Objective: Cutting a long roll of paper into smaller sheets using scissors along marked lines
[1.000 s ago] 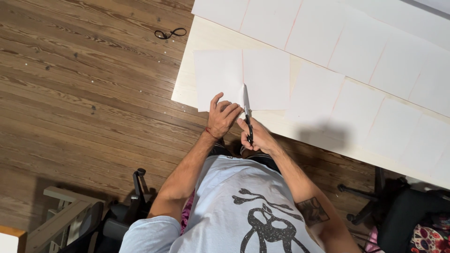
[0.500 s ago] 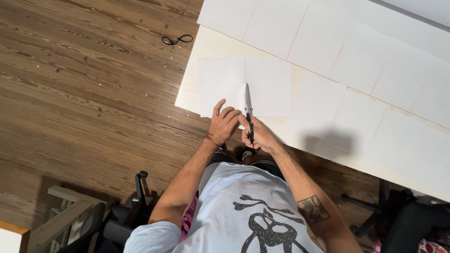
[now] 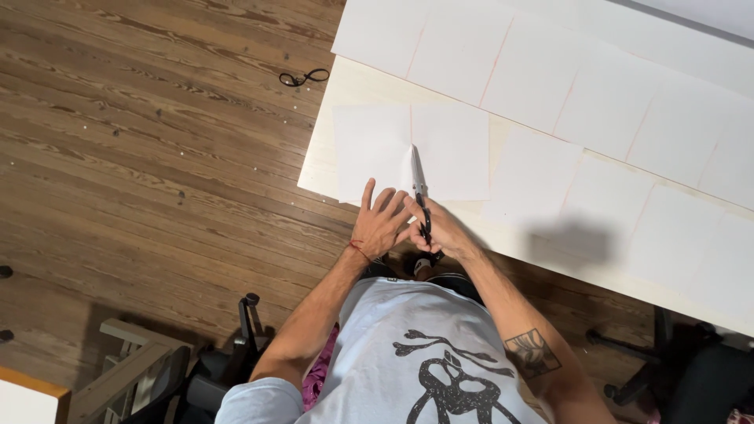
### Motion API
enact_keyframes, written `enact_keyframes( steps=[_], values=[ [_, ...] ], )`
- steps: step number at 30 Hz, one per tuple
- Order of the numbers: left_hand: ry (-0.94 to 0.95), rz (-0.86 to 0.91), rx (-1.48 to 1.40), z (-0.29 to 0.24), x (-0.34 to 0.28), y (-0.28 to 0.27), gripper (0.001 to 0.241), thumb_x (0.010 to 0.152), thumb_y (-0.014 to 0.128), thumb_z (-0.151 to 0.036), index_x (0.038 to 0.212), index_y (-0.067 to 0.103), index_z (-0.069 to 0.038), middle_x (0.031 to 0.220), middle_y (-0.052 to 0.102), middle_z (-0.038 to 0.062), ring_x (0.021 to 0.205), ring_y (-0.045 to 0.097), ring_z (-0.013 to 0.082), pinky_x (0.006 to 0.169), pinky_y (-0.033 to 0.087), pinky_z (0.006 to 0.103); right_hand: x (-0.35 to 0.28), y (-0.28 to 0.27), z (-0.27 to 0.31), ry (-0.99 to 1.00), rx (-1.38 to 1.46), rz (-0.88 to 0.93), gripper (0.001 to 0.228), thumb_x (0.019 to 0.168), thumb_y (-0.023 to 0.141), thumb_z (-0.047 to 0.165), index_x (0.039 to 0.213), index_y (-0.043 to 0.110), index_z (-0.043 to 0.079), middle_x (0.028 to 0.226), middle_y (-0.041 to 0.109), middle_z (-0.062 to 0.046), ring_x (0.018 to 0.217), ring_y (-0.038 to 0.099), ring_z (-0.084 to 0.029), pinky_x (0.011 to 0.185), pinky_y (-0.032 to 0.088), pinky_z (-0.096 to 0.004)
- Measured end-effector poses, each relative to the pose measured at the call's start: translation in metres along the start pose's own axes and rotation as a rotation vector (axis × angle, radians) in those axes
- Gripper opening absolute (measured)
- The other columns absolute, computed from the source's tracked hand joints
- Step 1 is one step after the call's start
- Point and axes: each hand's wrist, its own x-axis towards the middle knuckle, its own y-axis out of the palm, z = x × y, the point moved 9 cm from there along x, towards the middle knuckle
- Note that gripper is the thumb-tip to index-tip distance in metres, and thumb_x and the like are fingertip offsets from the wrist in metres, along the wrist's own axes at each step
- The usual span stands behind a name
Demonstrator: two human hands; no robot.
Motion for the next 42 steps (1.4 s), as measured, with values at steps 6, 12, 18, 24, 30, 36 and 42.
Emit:
enact_keyframes(
  steps=[6,12,18,24,30,36,42],
  values=[
    [0.005,0.005,-0.004,-0.004,-0.002,-0.001,0.071,0.113,0.042,-0.082,0.14,0.077,-0.026,0.145,0.068,0.008,0.147,0.057,0.0341,0.142,0.022,0.0828,-0.005,0.004,0.016,-0.003,-0.023,0.017,0.079,0.121,0.055,0.07,0.133,0.059,-0.008,0.054,0.057,-0.006,0.04,0.052,-0.014,0.029,0.028,-0.017],
    [0.01,0.004,-0.005,-0.004,-0.004,0.005,0.069,0.109,0.052,-0.08,0.14,0.078,-0.025,0.148,0.069,0.01,0.148,0.057,0.0357,0.141,0.023,0.0843,0.002,0.0,0.028,-0.031,-0.057,0.015,0.085,0.121,0.052,0.07,0.116,0.069,-0.013,0.052,0.058,-0.007,0.039,0.052,-0.013,0.027,0.029,-0.017],
    [-0.006,-0.03,-0.012,-0.006,0.0,-0.005,0.066,0.108,0.059,-0.079,0.136,0.081,-0.023,0.147,0.071,0.01,0.145,0.061,0.0364,0.14,0.024,0.0856,0.017,-0.005,0.028,-0.043,-0.105,0.018,0.088,0.12,0.052,0.074,0.117,0.068,-0.012,0.053,0.058,-0.006,0.038,0.053,-0.014,0.026,0.03,-0.019],
    [-0.011,-0.072,-0.007,-0.006,0.003,-0.009,0.067,0.107,0.065,-0.078,0.133,0.082,-0.019,0.142,0.073,0.01,0.141,0.063,0.0361,0.139,0.028,0.0849,0.022,-0.003,0.044,-0.047,-0.069,0.008,0.082,0.12,0.054,0.073,0.119,0.061,-0.008,0.052,0.053,-0.006,0.038,0.052,-0.015,0.027,0.027,-0.018],
    [-0.013,-0.077,0.007,-0.008,0.005,-0.014,0.064,0.107,0.064,-0.08,0.129,0.083,-0.023,0.138,0.073,0.008,0.141,0.063,0.0346,0.139,0.029,0.0843,0.043,-0.013,0.043,-0.08,-0.078,-0.008,0.074,0.121,0.054,0.072,0.135,0.051,0.0,0.054,0.054,-0.008,0.038,0.053,-0.017,0.027,0.028,-0.019],
    [-0.015,-0.083,0.018,-0.008,0.008,-0.017,0.06,0.107,0.063,-0.079,0.134,0.081,-0.029,0.137,0.071,0.006,0.142,0.062,0.0336,0.138,0.03,0.0836,0.055,-0.016,0.051,-0.085,-0.07,-0.021,0.071,0.12,0.056,0.072,0.139,0.048,0.004,0.055,0.054,-0.006,0.038,0.051,-0.016,0.027,0.029,-0.019],
    [-0.017,-0.072,0.033,-0.006,0.008,-0.013,0.063,0.108,0.061,-0.079,0.147,0.076,-0.032,0.139,0.067,0.005,0.143,0.06,0.0324,0.138,0.03,0.0823,0.075,-0.026,0.049,-0.133,-0.036,-0.033,0.063,0.122,0.057,0.068,0.136,0.048,0.008,0.055,0.052,-0.006,0.038,0.05,-0.016,0.026,0.027,-0.019]
  ],
)
